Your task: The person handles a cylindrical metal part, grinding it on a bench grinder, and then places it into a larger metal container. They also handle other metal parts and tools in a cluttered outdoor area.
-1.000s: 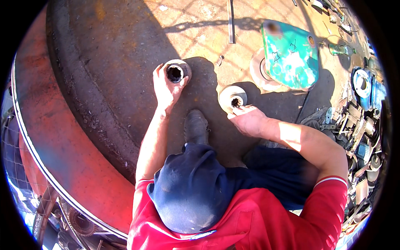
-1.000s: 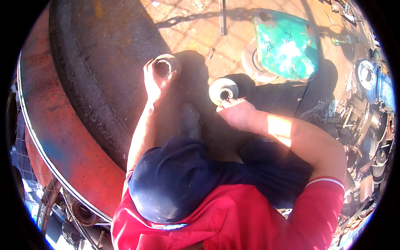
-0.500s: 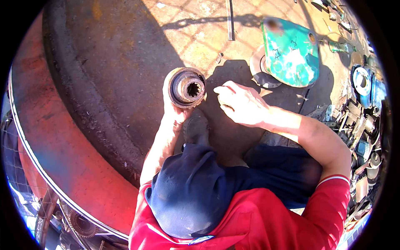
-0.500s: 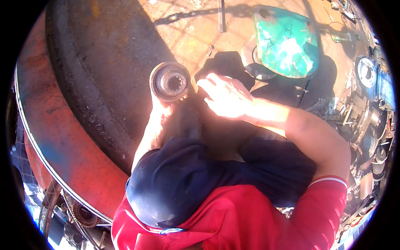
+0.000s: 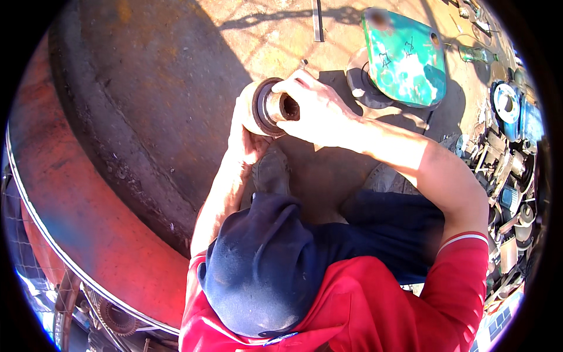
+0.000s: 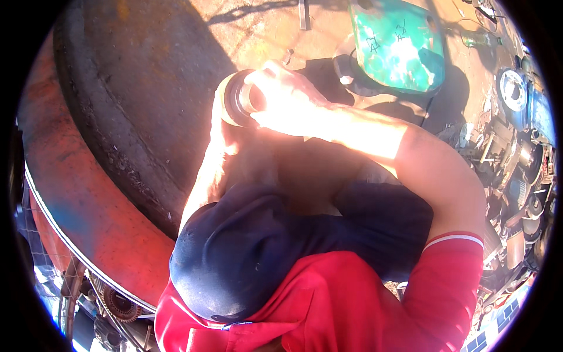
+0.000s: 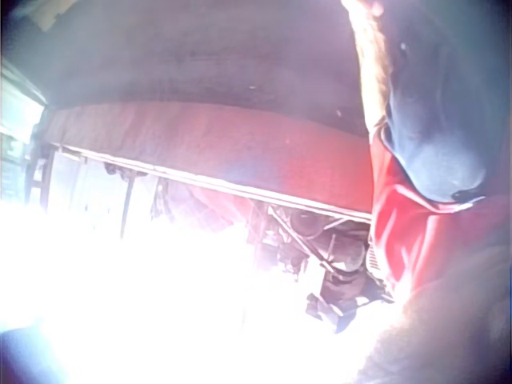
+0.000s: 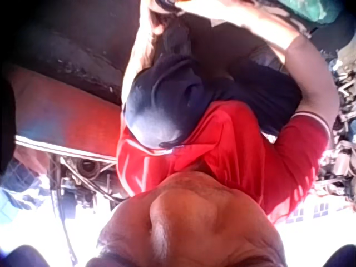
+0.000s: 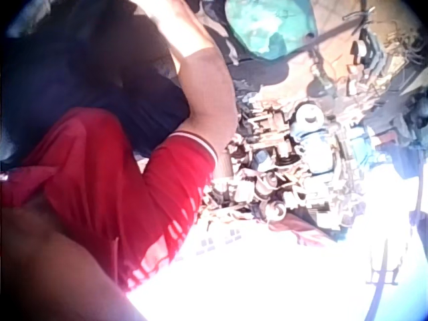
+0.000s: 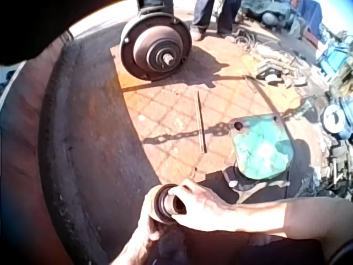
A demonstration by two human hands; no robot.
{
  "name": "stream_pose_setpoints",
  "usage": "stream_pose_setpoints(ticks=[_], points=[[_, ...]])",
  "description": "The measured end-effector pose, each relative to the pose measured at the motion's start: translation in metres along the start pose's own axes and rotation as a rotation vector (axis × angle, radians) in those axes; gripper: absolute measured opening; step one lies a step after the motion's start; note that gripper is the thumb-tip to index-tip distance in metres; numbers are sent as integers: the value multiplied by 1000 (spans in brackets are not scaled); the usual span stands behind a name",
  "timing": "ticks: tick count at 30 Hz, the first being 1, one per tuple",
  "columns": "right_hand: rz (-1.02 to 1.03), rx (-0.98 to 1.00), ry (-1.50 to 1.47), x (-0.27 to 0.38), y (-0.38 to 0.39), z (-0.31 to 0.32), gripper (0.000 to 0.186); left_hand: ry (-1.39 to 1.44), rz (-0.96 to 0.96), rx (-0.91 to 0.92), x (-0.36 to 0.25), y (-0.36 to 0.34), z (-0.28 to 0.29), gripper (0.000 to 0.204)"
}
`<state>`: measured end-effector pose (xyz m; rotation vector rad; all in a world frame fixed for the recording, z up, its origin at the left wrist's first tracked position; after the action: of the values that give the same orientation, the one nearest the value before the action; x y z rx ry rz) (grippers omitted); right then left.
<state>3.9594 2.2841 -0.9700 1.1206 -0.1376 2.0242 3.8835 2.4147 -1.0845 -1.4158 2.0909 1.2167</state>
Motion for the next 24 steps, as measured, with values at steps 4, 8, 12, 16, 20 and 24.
stream_pose_setpoints(ticks=[4, 8, 12, 16, 20, 24], points=[[-50, -2, -111, -16, -14, 10, 51, 318, 260, -86, 14, 6, 2, 65], [-220, 0, 123, -19, -33, 18, 59, 103, 111, -420, 0, 3, 44, 53], [-297, -1, 210, -36, -43, 7, 60, -96, -64, -536, -18, 6, 57, 40], [-237, 71, 201, -62, -52, -28, 51, -327, -92, -492, -16, 2, 53, 35], [-60, 71, 7, -71, -56, -29, 50, -608, -130, -301, -3, 0, 46, 34], [-184, 164, 101, -82, -39, -1, 50, -861, -195, -347, -9, 7, 37, 37]])
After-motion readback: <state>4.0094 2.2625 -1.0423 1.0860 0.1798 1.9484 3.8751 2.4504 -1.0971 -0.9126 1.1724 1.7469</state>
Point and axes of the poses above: each hand's wrist, its own y-axis away from the middle knuckle, its own z-axis out of the back of the hand, x = y × z, the point moved 7 cm from there along -y, towards the middle knuckle, and after that the axes turned 3 degrees about x, right-handed, at the moved point
